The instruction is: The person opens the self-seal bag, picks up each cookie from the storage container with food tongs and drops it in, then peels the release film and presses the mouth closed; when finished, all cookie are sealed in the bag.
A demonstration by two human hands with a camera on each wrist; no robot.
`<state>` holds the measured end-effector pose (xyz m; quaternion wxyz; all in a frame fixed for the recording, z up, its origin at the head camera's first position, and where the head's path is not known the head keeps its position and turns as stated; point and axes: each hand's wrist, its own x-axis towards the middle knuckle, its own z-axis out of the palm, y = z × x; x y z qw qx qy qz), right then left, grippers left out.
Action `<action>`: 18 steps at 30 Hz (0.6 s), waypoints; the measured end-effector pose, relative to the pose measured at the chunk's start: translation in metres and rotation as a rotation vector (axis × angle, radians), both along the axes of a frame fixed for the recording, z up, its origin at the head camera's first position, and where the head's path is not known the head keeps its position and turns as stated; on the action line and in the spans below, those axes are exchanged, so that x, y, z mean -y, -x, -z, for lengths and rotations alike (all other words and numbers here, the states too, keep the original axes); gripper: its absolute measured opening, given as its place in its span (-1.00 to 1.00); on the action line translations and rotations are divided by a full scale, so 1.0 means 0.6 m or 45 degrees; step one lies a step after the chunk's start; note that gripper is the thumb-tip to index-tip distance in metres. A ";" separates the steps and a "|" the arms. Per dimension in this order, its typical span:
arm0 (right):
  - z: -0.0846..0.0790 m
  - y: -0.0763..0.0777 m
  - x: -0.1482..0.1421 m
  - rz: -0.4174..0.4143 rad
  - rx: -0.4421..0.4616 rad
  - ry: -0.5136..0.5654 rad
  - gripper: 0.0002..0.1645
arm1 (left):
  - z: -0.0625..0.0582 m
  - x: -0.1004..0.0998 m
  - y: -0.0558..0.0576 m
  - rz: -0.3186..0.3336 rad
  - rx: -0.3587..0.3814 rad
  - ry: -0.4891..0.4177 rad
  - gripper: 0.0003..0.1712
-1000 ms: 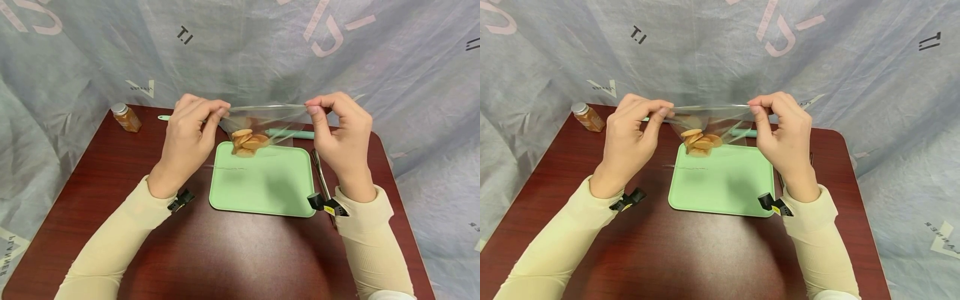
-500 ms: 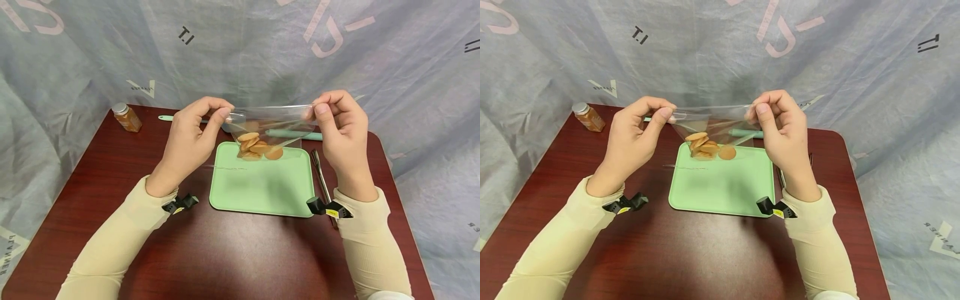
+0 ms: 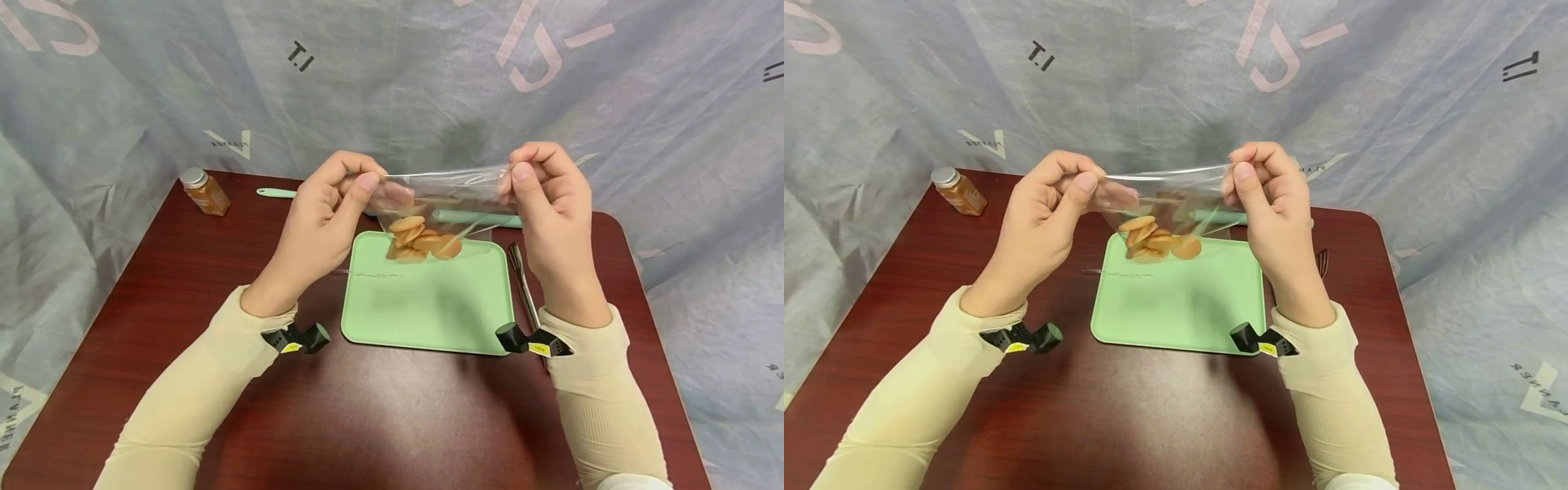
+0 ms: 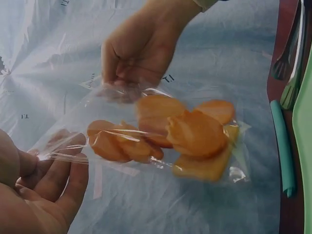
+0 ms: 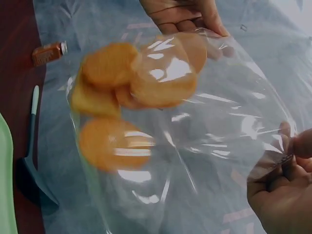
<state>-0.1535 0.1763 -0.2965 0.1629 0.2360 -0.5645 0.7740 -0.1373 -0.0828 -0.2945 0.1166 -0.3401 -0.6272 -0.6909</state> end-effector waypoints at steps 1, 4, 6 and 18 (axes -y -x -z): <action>0.002 0.000 0.000 -0.046 0.021 0.001 -0.81 | 0.000 0.000 -0.001 -0.012 0.024 -0.005 -0.86; 0.009 -0.002 -0.004 -0.183 0.067 -0.066 -0.67 | -0.002 0.003 -0.004 -0.072 0.073 0.016 -0.87; 0.015 -0.004 -0.008 -0.241 0.062 -0.135 -0.62 | -0.002 0.005 -0.005 -0.066 0.104 0.006 -0.88; 0.028 -0.009 0.000 -0.124 -0.278 -0.682 -0.57 | 0.001 0.013 -0.007 -0.042 0.137 0.067 -0.86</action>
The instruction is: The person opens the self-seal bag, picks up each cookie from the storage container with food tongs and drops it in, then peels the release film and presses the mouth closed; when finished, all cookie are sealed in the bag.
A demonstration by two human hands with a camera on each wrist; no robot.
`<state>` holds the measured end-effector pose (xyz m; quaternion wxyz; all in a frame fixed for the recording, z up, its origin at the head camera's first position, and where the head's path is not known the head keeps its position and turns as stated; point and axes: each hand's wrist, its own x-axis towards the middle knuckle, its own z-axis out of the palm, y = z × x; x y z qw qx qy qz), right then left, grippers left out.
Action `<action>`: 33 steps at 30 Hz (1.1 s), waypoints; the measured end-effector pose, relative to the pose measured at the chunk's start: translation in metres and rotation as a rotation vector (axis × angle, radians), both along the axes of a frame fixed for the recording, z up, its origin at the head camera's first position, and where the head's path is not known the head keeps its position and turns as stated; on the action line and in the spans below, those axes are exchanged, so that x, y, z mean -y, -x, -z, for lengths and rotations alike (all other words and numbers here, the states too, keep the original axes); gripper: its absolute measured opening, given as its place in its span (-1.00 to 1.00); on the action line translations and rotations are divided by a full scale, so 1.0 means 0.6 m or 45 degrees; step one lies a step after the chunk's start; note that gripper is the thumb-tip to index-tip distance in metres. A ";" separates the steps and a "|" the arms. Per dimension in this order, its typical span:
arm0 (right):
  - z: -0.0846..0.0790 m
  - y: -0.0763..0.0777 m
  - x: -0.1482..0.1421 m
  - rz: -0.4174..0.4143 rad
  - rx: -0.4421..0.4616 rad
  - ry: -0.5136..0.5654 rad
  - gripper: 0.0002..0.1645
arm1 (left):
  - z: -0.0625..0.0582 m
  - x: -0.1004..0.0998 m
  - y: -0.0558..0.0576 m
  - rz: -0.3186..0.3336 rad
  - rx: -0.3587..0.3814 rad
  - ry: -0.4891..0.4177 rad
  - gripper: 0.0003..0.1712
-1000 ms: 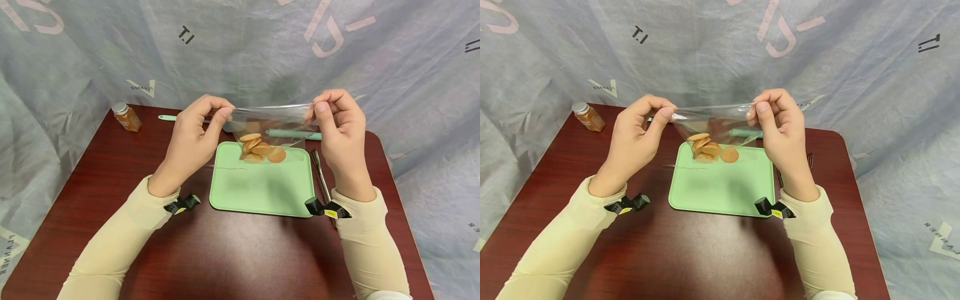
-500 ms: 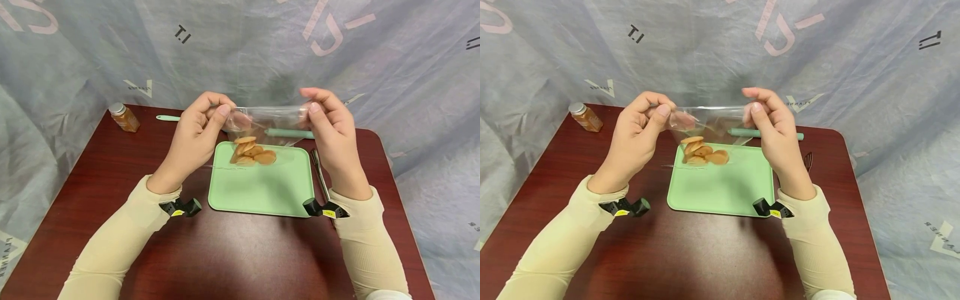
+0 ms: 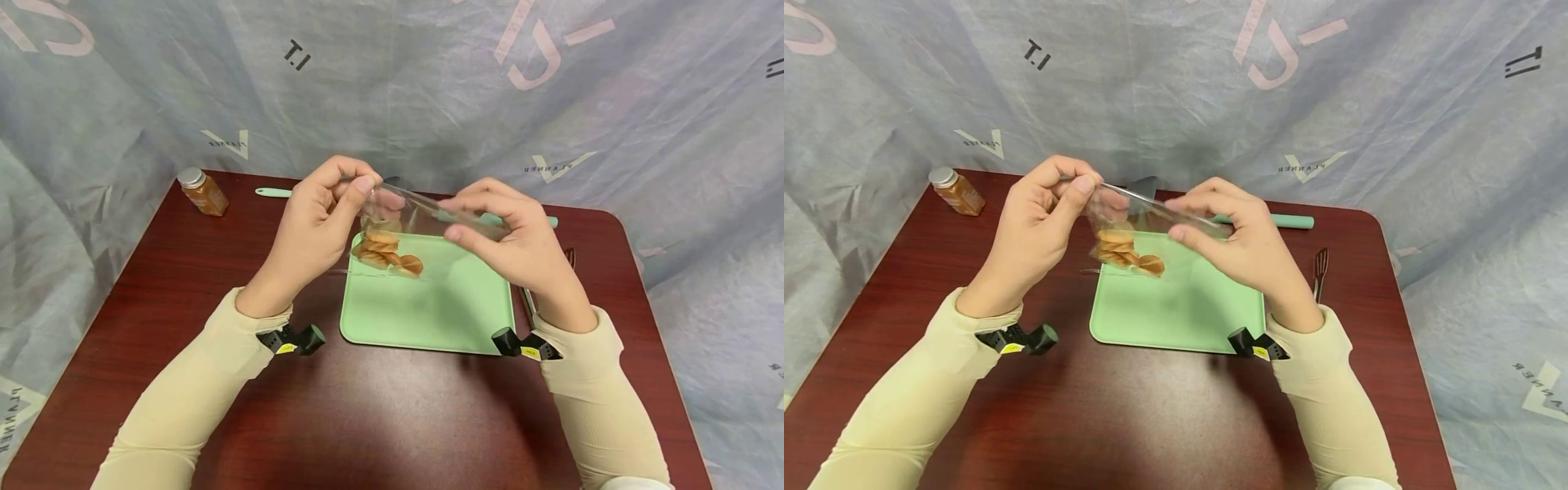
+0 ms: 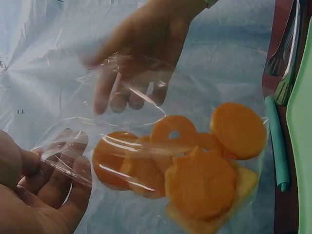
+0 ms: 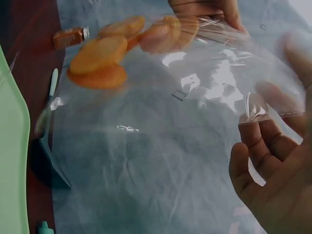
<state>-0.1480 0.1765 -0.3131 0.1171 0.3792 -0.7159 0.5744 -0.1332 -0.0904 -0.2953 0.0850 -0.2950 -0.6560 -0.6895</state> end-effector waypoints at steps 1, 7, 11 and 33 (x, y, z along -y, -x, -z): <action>-0.002 -0.003 0.001 0.034 -0.021 -0.015 -0.71 | 0.000 0.001 0.000 0.003 -0.009 0.003 -0.86; -0.018 -0.020 -0.001 0.072 -0.018 0.113 -0.93 | 0.004 0.009 0.002 -0.026 -0.052 0.079 -0.87; -0.021 -0.026 -0.004 0.060 0.011 0.157 -0.94 | 0.009 0.017 0.002 -0.085 -0.064 0.149 -0.86; 0.087 -0.055 0.129 -0.351 0.145 -0.340 -0.92 | 0.072 0.225 -0.115 -0.189 0.206 0.315 -0.85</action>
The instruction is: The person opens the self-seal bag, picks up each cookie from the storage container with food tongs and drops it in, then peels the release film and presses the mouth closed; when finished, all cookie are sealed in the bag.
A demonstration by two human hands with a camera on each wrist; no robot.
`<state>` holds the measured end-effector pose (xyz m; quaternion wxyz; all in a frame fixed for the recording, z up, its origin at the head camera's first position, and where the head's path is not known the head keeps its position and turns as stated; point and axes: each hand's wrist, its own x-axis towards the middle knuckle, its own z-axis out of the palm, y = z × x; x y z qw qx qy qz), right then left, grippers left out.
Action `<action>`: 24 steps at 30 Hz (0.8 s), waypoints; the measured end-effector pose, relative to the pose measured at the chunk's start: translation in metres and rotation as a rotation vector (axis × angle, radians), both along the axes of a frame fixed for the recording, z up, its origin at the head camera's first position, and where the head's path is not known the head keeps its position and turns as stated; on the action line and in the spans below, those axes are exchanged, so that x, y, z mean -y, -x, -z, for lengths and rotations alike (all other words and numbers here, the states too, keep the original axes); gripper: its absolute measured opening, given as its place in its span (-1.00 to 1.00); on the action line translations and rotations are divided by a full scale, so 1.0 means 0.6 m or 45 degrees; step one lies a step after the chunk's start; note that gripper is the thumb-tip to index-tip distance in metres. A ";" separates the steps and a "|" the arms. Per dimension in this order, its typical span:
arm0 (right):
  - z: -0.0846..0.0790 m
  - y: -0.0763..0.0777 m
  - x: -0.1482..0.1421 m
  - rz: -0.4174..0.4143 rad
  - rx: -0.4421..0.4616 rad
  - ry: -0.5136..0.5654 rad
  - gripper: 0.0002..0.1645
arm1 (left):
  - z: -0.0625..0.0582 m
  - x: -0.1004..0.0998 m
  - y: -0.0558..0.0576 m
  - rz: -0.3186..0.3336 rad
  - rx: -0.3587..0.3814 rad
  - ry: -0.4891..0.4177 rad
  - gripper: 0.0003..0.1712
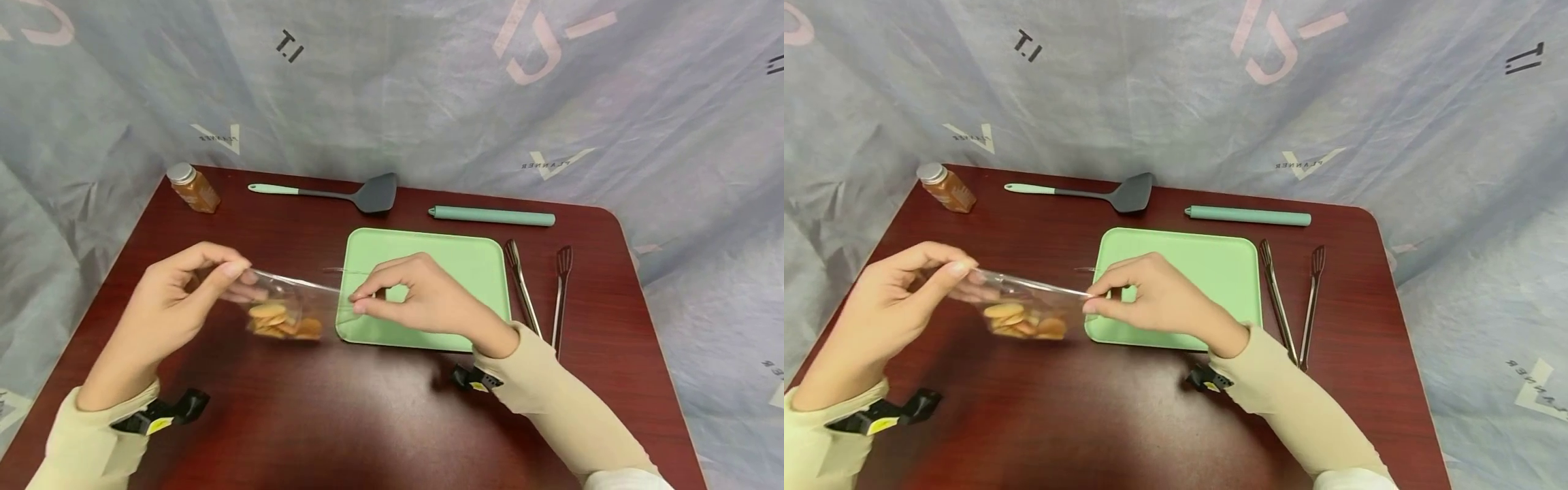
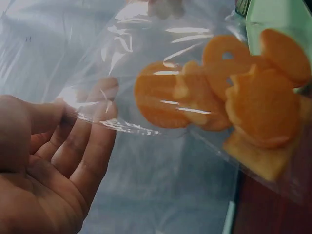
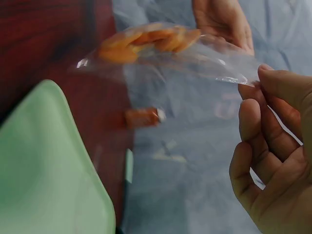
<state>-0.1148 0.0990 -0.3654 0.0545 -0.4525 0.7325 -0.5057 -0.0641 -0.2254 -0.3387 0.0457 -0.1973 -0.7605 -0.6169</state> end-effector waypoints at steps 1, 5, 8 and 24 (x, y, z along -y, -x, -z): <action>0.004 -0.001 0.008 -0.012 -0.005 -0.027 -0.93 | 0.004 0.008 -0.002 0.004 0.029 0.001 -0.85; 0.024 0.006 0.045 -0.030 0.019 -0.131 -0.92 | 0.031 0.040 0.002 -0.004 0.118 -0.016 -0.86; 0.036 0.021 0.066 0.002 0.038 -0.208 -0.88 | 0.063 0.059 0.023 -0.047 0.196 -0.051 -0.83; 0.102 0.168 0.091 0.353 0.173 -0.466 -0.78 | 0.174 0.036 0.218 -0.362 0.447 0.106 -0.55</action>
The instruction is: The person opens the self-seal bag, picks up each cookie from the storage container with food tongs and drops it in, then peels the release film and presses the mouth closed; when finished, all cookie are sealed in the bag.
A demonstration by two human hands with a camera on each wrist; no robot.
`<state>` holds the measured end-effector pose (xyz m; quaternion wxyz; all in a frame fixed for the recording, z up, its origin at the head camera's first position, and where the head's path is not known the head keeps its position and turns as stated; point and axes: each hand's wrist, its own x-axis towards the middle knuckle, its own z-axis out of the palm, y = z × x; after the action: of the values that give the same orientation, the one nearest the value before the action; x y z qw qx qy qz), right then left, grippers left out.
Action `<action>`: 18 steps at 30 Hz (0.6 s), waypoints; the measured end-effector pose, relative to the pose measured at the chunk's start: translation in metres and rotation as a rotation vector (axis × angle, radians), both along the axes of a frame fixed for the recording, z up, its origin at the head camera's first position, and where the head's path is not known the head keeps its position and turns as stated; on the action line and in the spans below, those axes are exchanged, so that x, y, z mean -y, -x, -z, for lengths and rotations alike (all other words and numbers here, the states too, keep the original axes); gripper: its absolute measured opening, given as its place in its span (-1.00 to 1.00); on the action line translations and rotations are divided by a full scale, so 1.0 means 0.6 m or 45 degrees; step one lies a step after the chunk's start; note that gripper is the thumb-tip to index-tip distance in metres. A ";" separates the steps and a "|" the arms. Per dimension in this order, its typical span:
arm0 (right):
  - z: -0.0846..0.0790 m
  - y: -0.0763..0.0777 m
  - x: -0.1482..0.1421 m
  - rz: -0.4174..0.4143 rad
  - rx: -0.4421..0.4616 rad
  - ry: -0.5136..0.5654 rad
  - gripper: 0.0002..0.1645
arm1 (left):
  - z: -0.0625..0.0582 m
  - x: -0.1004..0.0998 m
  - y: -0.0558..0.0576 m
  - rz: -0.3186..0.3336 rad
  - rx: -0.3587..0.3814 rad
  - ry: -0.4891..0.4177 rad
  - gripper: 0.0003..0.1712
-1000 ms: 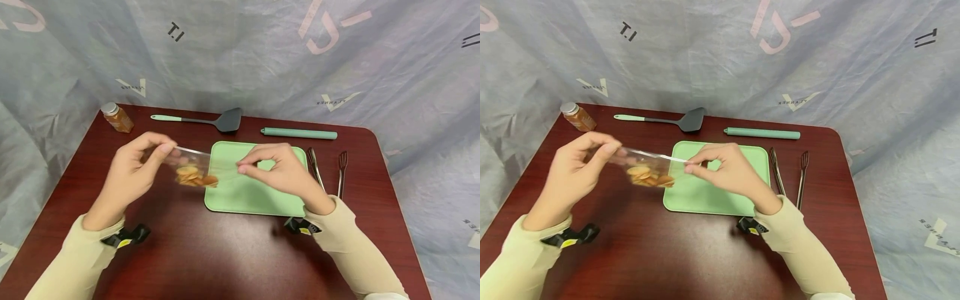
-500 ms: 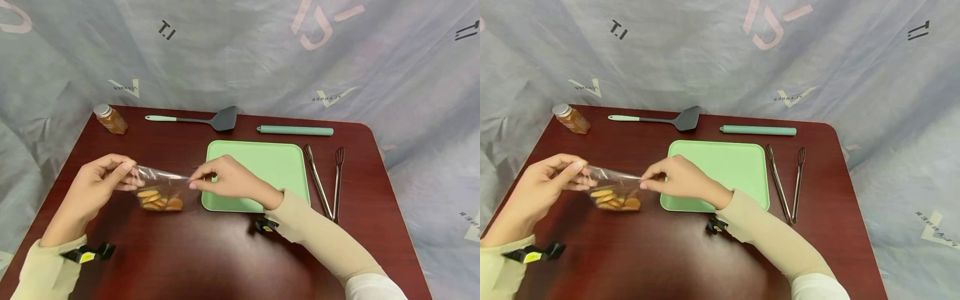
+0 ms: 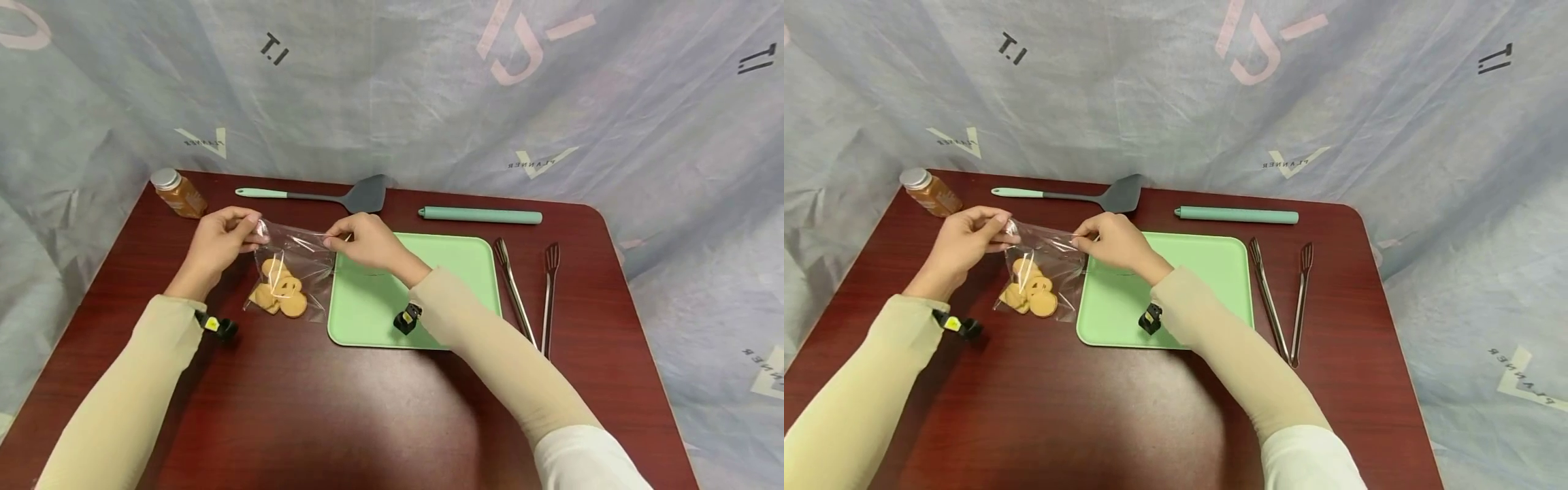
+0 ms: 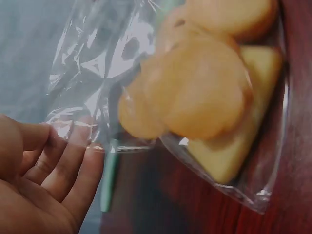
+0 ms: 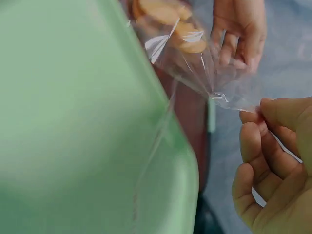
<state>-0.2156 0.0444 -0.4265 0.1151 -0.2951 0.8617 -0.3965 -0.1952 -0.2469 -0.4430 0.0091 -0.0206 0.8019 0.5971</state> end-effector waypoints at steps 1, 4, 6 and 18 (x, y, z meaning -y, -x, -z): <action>0.004 0.006 0.000 0.009 0.005 -0.019 -0.78 | 0.004 0.000 0.006 0.003 0.022 0.023 -0.55; 0.014 0.023 0.001 0.044 0.004 -0.072 -0.78 | 0.011 -0.001 0.019 0.000 0.062 0.059 -0.55; 0.017 0.032 0.002 0.076 0.016 -0.095 -0.78 | 0.015 -0.003 0.027 -0.005 0.077 0.064 -0.58; 0.033 0.018 -0.036 0.241 -0.028 -0.135 -0.39 | 0.011 -0.038 0.032 0.049 0.049 0.172 -0.36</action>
<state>-0.2261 0.0659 -0.4461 0.0831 -0.2103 0.9067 -0.3562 -0.2144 -0.2243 -0.4499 0.0347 -0.0171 0.8402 0.5409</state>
